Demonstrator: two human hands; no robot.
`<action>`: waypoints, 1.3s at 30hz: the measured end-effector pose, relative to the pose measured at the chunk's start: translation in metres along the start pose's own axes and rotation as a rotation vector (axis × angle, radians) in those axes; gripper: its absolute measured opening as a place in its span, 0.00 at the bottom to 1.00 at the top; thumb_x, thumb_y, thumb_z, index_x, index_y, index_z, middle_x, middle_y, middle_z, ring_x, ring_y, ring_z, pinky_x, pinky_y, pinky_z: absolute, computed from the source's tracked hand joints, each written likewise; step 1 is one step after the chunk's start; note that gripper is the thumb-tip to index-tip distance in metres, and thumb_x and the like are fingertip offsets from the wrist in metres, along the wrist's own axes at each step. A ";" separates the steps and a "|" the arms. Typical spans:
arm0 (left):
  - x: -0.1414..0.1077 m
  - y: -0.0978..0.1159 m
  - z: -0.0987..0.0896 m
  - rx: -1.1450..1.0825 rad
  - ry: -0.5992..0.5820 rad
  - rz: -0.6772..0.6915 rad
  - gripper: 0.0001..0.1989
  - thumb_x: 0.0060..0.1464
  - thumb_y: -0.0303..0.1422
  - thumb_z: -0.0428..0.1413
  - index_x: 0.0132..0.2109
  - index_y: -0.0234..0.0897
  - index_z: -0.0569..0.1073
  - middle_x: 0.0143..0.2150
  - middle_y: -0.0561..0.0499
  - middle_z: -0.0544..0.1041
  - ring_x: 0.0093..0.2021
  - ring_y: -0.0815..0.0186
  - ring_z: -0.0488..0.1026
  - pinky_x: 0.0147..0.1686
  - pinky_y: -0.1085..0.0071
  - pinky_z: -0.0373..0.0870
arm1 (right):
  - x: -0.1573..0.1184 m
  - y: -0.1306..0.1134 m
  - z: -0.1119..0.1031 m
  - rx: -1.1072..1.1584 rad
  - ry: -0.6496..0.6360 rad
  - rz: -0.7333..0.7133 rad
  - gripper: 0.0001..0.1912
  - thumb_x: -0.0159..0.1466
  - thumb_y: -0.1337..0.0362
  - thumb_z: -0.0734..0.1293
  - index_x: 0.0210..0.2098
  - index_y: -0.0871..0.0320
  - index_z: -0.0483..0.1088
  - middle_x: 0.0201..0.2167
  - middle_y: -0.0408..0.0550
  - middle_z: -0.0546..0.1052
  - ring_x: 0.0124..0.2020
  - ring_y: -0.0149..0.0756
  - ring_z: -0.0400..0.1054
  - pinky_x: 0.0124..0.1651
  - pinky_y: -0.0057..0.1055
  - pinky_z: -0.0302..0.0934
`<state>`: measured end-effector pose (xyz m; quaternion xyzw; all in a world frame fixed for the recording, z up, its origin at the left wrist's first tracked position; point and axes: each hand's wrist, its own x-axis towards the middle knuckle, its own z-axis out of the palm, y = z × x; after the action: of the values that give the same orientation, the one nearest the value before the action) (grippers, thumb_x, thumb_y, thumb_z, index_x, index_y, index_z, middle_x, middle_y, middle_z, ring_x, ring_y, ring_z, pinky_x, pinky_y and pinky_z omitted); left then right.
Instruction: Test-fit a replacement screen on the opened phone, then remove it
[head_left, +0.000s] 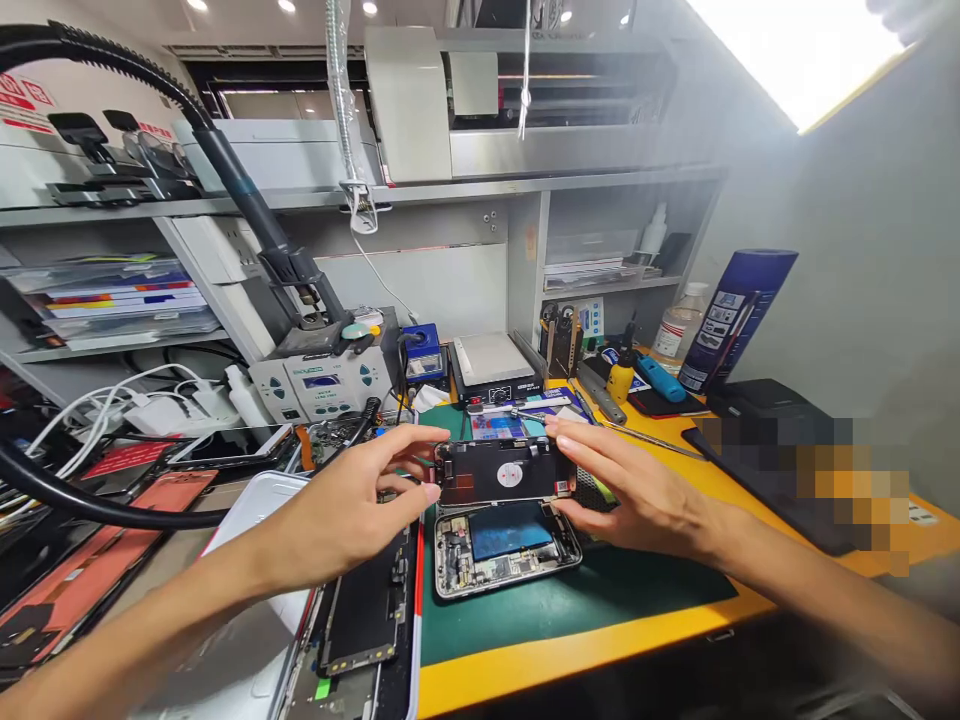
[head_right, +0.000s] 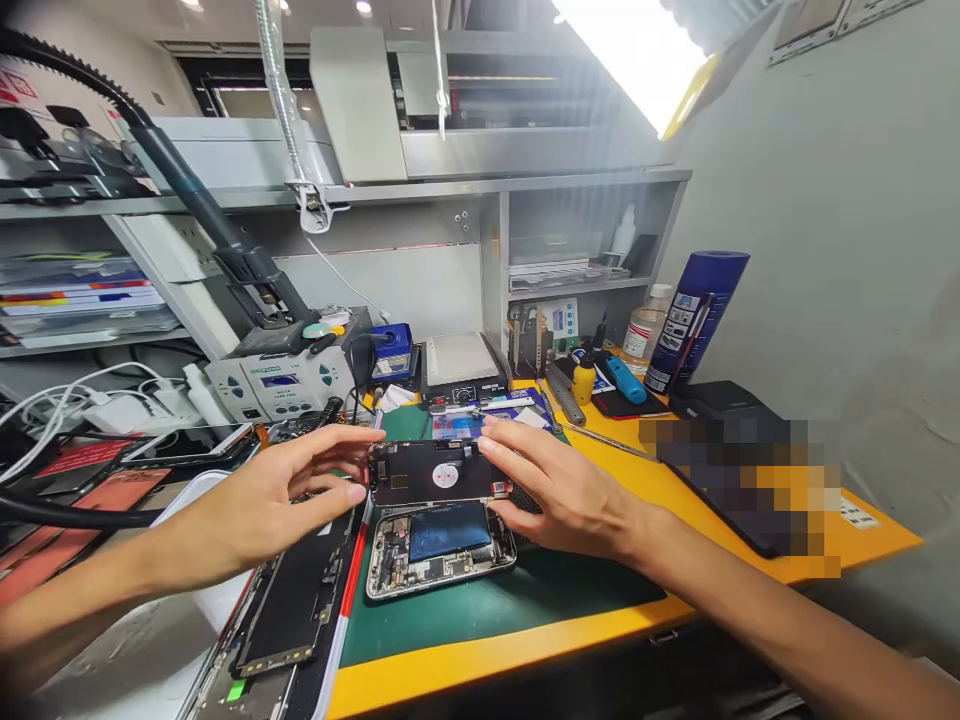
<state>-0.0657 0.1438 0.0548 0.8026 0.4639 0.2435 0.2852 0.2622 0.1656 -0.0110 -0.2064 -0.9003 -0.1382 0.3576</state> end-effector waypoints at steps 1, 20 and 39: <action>0.000 -0.001 0.001 0.114 0.025 0.056 0.22 0.64 0.38 0.56 0.63 0.45 0.68 0.60 0.49 0.79 0.52 0.62 0.81 0.53 0.64 0.80 | -0.001 0.001 0.001 0.001 0.001 0.007 0.50 0.65 0.70 0.72 0.77 0.54 0.41 0.64 0.64 0.71 0.66 0.51 0.67 0.65 0.49 0.68; -0.008 -0.016 0.006 0.557 0.255 0.322 0.43 0.55 0.41 0.66 0.70 0.32 0.57 0.63 0.34 0.74 0.60 0.46 0.75 0.58 0.48 0.75 | -0.001 -0.022 0.006 0.139 0.078 0.235 0.50 0.62 0.67 0.75 0.76 0.52 0.47 0.63 0.61 0.73 0.61 0.51 0.72 0.66 0.48 0.67; -0.013 0.021 0.010 -1.087 -0.202 -0.159 0.19 0.54 0.42 0.67 0.50 0.37 0.80 0.47 0.44 0.84 0.46 0.57 0.81 0.49 0.64 0.78 | 0.039 -0.183 0.059 1.214 0.588 1.237 0.46 0.55 0.51 0.80 0.66 0.46 0.57 0.62 0.56 0.75 0.64 0.52 0.69 0.66 0.45 0.66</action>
<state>-0.0523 0.1216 0.0601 0.5221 0.3011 0.3473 0.7184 0.1158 0.0393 -0.0436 -0.3848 -0.4199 0.5281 0.6298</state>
